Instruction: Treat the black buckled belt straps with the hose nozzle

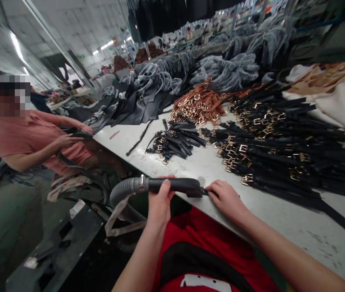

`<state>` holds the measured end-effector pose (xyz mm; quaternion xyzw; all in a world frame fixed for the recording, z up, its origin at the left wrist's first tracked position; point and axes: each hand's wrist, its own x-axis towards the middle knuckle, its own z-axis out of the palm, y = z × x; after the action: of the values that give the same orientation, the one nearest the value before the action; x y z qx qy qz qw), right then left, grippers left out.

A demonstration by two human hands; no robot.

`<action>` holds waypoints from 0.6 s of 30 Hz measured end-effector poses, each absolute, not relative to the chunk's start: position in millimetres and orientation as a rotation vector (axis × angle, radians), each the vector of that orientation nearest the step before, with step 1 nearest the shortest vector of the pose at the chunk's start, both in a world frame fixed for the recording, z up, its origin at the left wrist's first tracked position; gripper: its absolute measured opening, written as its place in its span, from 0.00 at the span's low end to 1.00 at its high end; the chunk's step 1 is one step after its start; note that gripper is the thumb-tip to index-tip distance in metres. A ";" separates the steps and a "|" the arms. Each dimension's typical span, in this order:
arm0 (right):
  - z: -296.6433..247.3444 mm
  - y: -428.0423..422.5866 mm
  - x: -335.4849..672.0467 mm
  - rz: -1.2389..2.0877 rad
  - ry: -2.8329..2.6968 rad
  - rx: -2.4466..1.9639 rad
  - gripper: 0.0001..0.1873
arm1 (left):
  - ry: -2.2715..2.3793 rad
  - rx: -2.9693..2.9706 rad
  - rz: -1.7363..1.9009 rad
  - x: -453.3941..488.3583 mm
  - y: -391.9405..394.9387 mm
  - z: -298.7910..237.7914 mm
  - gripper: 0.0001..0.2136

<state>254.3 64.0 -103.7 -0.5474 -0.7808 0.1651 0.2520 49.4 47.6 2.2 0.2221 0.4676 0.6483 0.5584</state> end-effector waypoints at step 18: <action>-119.3 61.3 241.2 0.370 -2.079 -1.456 0.16 | 1.177 0.613 1.395 30.9 50.7 -2.7 0.18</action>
<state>241.2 61.3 -119.3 -0.5443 -0.7770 0.1382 0.2845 30.9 50.7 -2.7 0.2613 0.5018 0.5945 0.5713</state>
